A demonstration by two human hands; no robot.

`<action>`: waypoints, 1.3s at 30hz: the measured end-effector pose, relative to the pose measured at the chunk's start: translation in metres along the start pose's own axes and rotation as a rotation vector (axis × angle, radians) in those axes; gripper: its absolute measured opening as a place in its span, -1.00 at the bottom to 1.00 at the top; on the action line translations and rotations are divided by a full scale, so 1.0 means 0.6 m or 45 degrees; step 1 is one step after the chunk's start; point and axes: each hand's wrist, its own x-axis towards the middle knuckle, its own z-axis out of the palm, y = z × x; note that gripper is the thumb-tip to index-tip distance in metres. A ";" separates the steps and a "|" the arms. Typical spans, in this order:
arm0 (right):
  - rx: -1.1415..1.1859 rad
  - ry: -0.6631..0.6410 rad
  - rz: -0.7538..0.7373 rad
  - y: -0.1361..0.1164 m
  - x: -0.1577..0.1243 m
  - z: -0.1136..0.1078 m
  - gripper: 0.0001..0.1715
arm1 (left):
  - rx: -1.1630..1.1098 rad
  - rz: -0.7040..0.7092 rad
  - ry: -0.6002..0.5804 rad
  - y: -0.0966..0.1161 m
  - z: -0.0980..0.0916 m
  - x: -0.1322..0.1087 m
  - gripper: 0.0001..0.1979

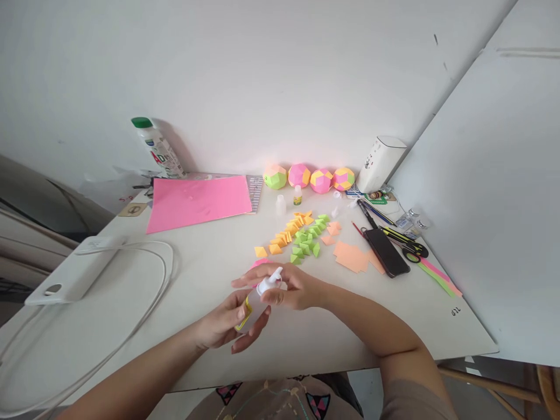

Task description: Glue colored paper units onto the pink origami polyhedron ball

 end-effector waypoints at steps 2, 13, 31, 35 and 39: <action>0.093 -0.063 0.010 0.002 0.001 0.008 -0.53 | 0.076 -0.005 0.007 -0.001 0.008 0.001 -0.55; -0.411 0.126 -0.385 0.018 0.014 0.039 -0.71 | 1.424 0.577 0.893 -0.033 -0.013 0.003 -0.78; -0.994 -0.203 -0.571 0.011 0.006 0.040 -0.82 | 1.553 0.736 0.386 -0.008 -0.003 -0.001 -0.84; -0.832 0.071 -0.559 0.021 0.010 0.046 -0.71 | 1.504 0.774 0.890 -0.028 -0.011 -0.003 -0.83; -0.400 0.061 -0.263 0.013 0.009 0.041 -0.63 | 0.800 0.366 0.426 -0.011 -0.016 -0.004 -0.66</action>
